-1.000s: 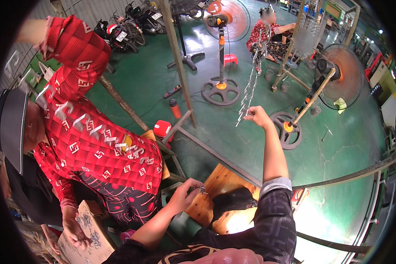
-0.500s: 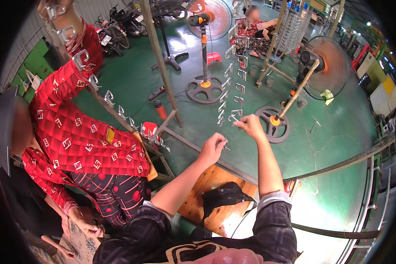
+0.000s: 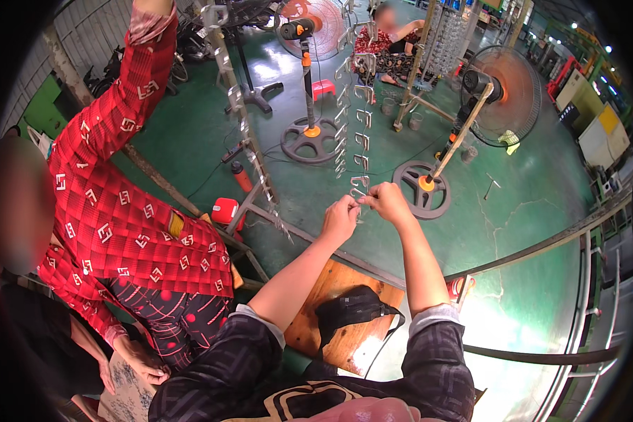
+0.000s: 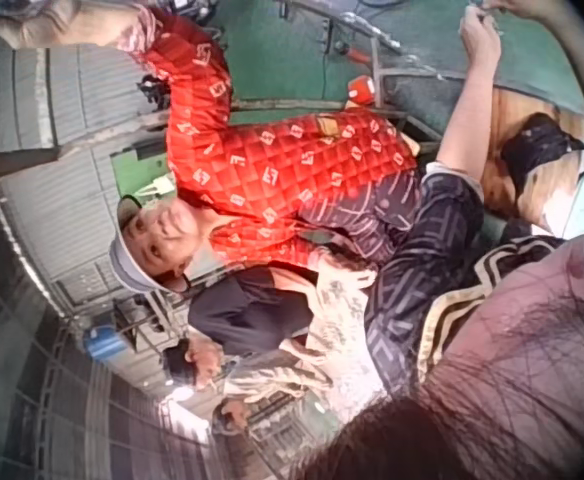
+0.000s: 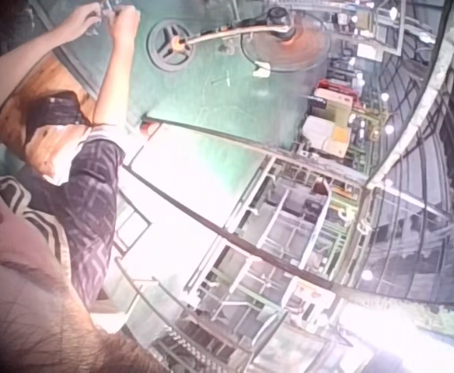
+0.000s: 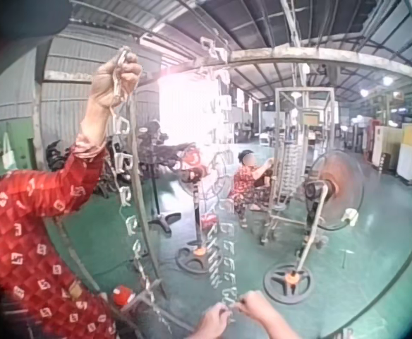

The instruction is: The person sits at a large table with several others, picking up small metal clips and linking them together by hand. They occasionally hang the assembled chains on a nearby metal frame before returning to the table to continue linking more clips.

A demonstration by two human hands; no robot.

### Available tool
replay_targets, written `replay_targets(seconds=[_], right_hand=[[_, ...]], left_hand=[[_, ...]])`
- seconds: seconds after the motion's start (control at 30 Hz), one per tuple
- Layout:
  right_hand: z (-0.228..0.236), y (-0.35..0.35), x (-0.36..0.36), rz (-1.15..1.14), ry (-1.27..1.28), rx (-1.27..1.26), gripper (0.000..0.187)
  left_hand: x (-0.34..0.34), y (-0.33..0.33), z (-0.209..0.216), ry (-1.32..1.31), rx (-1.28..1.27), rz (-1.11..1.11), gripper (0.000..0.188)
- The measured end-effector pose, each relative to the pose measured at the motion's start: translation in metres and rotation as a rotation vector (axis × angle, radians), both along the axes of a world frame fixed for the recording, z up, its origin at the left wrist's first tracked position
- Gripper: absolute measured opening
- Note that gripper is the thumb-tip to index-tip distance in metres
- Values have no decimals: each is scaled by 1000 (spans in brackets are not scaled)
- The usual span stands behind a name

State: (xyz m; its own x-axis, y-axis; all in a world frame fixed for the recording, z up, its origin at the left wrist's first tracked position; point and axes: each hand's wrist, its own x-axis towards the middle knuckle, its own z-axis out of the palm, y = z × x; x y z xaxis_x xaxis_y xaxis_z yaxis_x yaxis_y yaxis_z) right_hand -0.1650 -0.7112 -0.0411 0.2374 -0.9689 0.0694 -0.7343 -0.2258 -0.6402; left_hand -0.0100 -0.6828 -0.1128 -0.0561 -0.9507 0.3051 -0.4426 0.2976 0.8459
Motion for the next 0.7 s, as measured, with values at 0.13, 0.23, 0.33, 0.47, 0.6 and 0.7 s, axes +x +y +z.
replay_targets(seconds=[0.13, 0.23, 0.33, 0.47, 0.6, 0.7], right_hand=[[-11, -2, 5, -13, 65, -114, 22], [-17, -5, 8, -76, 37, -104, 22], [-15, -7, 14, -148, 35, -61, 20], [-25, -14, 17, -250, 36, -84, 21], [-32, -24, 22, -323, 36, -92, 21], [-33, -28, 20, -274, 43, -153, 26]], left_hand=[[-2, -6, -4, 40, 119, 51, 12], [-2, -11, -7, 77, 170, 52, 15], [3, -14, -10, 95, 136, 87, 20], [14, 17, -16, 126, 53, 138, 24], [41, 88, -21, 169, 106, 86, 21], [72, 155, -2, 187, 103, 43, 16]])
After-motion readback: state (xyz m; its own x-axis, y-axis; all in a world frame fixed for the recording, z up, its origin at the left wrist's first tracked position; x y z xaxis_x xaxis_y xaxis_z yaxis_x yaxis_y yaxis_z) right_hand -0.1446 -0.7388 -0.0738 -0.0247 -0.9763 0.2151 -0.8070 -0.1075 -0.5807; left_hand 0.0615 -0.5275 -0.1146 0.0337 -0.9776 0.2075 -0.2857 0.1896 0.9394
